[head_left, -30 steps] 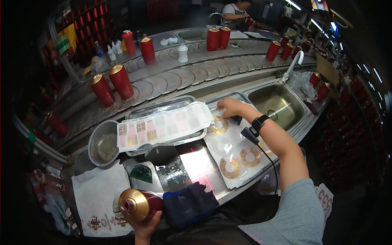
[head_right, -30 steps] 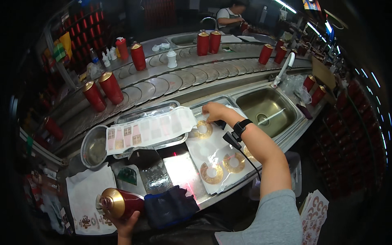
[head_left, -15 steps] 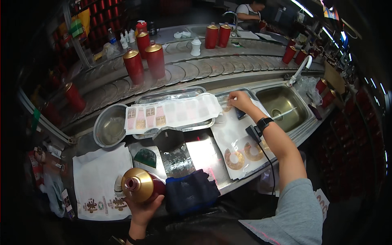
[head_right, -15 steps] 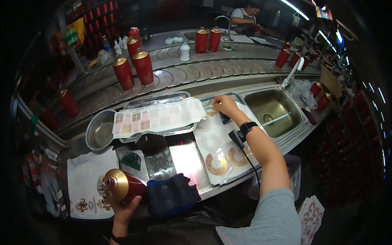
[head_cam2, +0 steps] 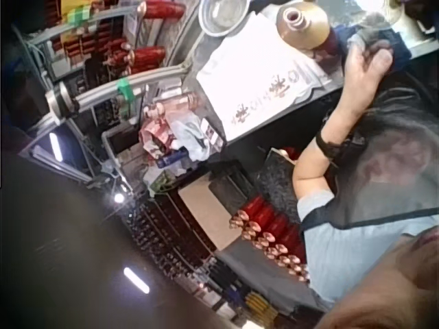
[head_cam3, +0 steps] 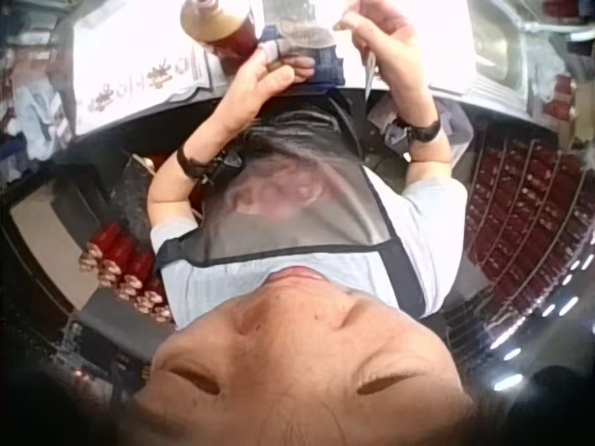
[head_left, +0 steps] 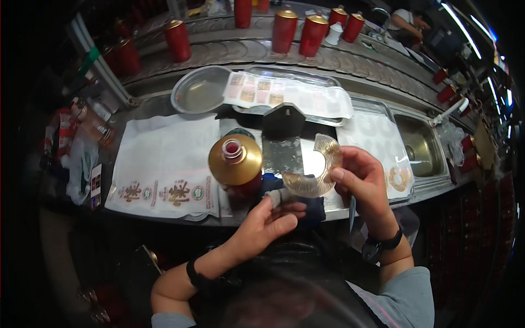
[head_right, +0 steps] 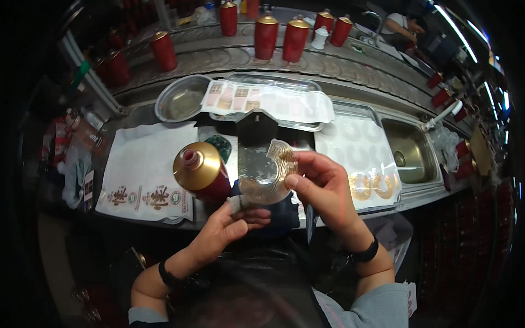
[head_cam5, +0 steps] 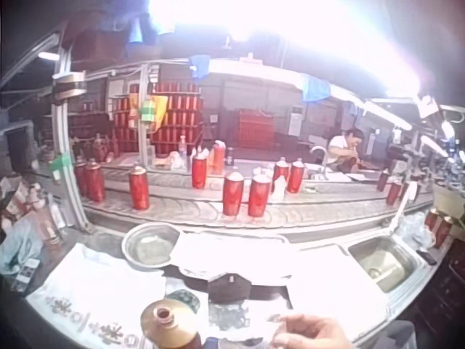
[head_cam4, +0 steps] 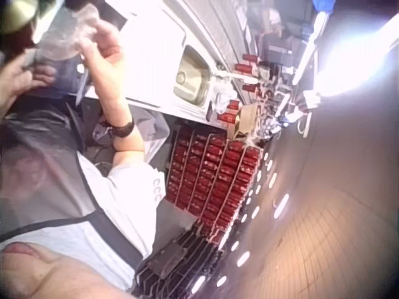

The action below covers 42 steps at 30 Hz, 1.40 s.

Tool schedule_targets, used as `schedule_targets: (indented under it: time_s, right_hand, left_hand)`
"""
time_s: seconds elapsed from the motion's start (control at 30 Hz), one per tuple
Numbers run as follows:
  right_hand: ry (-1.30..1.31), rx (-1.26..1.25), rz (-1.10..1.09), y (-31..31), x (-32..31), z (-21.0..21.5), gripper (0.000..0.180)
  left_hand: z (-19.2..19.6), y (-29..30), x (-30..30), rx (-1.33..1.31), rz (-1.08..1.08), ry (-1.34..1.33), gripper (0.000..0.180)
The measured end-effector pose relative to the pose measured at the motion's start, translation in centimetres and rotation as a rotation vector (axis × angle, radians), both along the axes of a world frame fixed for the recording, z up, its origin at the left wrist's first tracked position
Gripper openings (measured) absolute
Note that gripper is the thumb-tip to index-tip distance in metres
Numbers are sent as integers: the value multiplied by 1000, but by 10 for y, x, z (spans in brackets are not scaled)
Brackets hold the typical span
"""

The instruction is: Applying labels and decorative seals to red and gold liquor bottles on a production line.

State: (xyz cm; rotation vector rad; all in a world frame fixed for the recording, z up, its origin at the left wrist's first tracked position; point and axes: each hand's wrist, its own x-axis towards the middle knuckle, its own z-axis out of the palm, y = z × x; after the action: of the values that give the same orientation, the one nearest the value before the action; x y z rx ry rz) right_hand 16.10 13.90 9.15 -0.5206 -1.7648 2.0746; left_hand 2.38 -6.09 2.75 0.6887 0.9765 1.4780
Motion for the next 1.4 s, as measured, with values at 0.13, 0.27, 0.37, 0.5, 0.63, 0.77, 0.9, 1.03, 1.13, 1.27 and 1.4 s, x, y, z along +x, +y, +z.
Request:
schedule_targets:
  time_s: [0.13,0.27,0.37,0.5,0.63,0.77,0.9,1.03,1.13,1.27,1.4]
  right_hand:
    - [153,87,10,-48,0,-10,41]
    - [260,278,133,-69,-6,-14,41]
    - [230,261,116,-77,-31,-8,41]
    - [280,369,4,-68,-69,-18,42]
    - [264,466,-53,-55,-93,-16,42]
    - [179,402,-49,-53,-104,-23,44]
    - [240,-85,-42,-61,-111,-31,56]
    - [290,212,-132,-72,-115,-46,62]
    - [262,280,-68,-62,-116,-44,66]
    - [254,162,58,-52,-117,-36,70]
    - [222,173,91,-53,-114,-29,76]
  left_hand:
    - [19,-15,-1,60,176,-296,60]
    - [30,-42,-9,154,456,43,31]
    - [43,-44,-16,178,612,214,30]
    - [36,-32,-36,207,794,351,31]
    - [26,-18,-60,221,895,586,36]
    - [19,-11,-76,259,877,524,46]
    - [21,-5,-81,385,720,151,61]
    - [15,0,-79,397,712,144,66]
    - [10,-2,-68,392,779,228,68]
    - [6,-7,-67,387,776,312,72]
    - [9,-9,-70,428,755,282,72]
